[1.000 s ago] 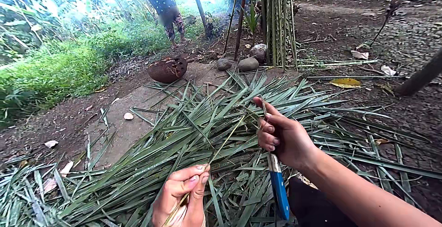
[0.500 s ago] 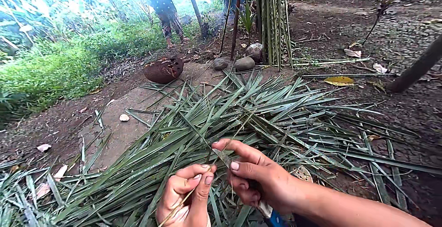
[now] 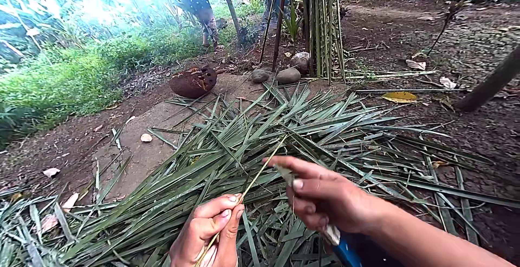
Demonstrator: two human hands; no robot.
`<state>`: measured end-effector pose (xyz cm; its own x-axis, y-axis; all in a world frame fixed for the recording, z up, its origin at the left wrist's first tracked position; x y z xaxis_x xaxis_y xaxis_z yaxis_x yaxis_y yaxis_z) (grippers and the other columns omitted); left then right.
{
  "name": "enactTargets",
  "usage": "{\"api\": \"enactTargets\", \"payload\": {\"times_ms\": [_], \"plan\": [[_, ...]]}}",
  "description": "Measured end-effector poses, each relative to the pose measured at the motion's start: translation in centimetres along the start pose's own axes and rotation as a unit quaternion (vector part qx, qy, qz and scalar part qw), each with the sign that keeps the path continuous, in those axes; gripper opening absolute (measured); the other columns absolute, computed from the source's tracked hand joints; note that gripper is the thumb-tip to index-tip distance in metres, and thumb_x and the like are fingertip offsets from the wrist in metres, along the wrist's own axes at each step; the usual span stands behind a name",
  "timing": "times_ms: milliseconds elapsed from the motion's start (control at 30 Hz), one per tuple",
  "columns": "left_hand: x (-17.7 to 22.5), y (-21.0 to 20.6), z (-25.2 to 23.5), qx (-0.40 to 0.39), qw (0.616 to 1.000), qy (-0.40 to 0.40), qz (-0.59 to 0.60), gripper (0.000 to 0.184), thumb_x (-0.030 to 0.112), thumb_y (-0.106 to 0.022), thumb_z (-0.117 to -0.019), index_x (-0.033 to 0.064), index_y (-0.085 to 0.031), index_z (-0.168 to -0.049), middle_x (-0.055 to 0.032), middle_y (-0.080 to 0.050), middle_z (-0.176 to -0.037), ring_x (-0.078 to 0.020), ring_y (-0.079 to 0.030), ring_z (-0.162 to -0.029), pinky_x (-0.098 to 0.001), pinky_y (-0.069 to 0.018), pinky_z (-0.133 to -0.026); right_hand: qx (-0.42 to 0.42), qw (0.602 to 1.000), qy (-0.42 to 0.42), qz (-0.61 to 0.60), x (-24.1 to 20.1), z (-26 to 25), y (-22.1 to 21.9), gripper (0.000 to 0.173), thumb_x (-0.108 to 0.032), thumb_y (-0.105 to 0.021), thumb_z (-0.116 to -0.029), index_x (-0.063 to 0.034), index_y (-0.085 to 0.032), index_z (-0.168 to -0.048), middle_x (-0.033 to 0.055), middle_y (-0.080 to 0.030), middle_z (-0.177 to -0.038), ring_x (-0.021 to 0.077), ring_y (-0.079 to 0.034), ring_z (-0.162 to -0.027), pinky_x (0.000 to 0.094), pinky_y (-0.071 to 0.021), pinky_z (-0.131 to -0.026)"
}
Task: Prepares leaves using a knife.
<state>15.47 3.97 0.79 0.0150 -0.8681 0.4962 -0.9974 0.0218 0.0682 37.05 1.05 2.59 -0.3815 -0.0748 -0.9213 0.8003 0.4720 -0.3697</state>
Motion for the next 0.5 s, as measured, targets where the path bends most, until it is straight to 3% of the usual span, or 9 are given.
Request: {"api": "enactTargets", "payload": {"times_ms": [100, 233, 300, 367, 433, 500], "plan": [[0.6, -0.5, 0.2, -0.015, 1.000, -0.001, 0.003, 0.008, 0.016, -0.070, -0.0971, 0.0197, -0.064, -0.097, 0.0121, -0.072, -0.106, -0.0034, -0.071, -0.100, -0.0208, -0.0607, -0.087, -0.060, 0.998, -0.014, -0.023, 1.2, -0.2, -2.5, 0.053, -0.010, -0.035, -0.1032, -0.0194, -0.030, -0.155, -0.0109, -0.046, -0.068, -0.0039, -0.042, -0.049, 0.0118, -0.0356, -0.044], [1.3, -1.0, 0.3, 0.004, 0.996, 0.060, 0.072, 0.007, 0.016, -0.071, -0.0959, 0.0224, -0.069, -0.099, 0.0121, -0.074, -0.105, -0.0031, -0.072, -0.095, -0.0195, -0.0612, -0.083, -0.019, 0.998, 0.052, -0.036, 1.5, -0.7, -2.8, 0.041, -0.009, -0.036, -0.1054, -0.0206, -0.040, -0.145, -0.0115, -0.047, -0.069, -0.0046, -0.043, -0.051, 0.0116, -0.0374, -0.046], [1.5, -1.1, 0.3, 0.021, 0.988, 0.110, 0.106, 0.007, 0.017, -0.072, -0.0948, 0.0224, -0.069, -0.097, 0.0108, -0.075, -0.103, -0.0040, -0.073, -0.091, -0.0205, -0.0622, -0.081, 0.063, 0.995, 0.068, -0.042, 0.6, -0.9, -1.5, 0.038, -0.012, -0.034, -0.1055, -0.0240, -0.043, -0.140, -0.0109, -0.050, -0.068, -0.0042, -0.045, -0.050, 0.0121, -0.0400, -0.045], [1.4, -1.0, 0.5, 0.035, 0.979, 0.144, 0.141, 0.008, 0.014, -0.072, -0.0943, 0.0210, -0.068, -0.095, 0.0083, -0.075, -0.103, -0.0056, -0.074, -0.090, -0.0223, -0.0632, -0.080, 0.198, 0.974, 0.084, -0.073, -0.7, -1.0, 0.6, 0.037, -0.014, -0.028, -0.1068, -0.0258, -0.046, -0.137, -0.0084, -0.050, -0.063, -0.0028, -0.044, -0.046, 0.0128, -0.0398, -0.043], [1.4, -0.5, 0.5, 0.054, 0.973, 0.160, 0.155, 0.010, 0.012, -0.072, -0.0940, 0.0204, -0.068, -0.094, 0.0066, -0.076, -0.101, -0.0065, -0.074, -0.088, -0.0230, -0.0633, -0.079, 0.328, 0.929, 0.134, -0.109, -1.9, -1.1, 3.7, 0.034, -0.019, -0.024, -0.1110, -0.0267, -0.044, -0.137, -0.0087, -0.044, -0.057, -0.0019, -0.040, -0.042, 0.0137, -0.0367, -0.041], [1.4, 0.7, -0.1, 0.064, 0.976, 0.161, 0.134, 0.012, 0.010, -0.072, -0.0942, 0.0211, -0.066, -0.093, 0.0064, -0.076, -0.099, -0.0068, -0.075, -0.087, -0.0237, -0.0637, -0.079, 0.407, 0.885, 0.175, -0.147, -2.3, -1.0, 6.2, 0.033, -0.020, -0.023, -0.1115, -0.0253, -0.046, -0.135, -0.0086, -0.039, -0.056, -0.0001, -0.037, -0.041, 0.0150, -0.0354, -0.040]]}}
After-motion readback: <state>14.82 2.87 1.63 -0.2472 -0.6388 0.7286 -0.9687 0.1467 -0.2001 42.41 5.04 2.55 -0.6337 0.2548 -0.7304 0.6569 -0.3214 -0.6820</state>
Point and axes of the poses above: each hand's wrist, its own z-axis away from the middle knuckle, its own y-axis out of the back of the hand, x = y × z, the point moved 2 cm from there along -z, towards the middle knuckle
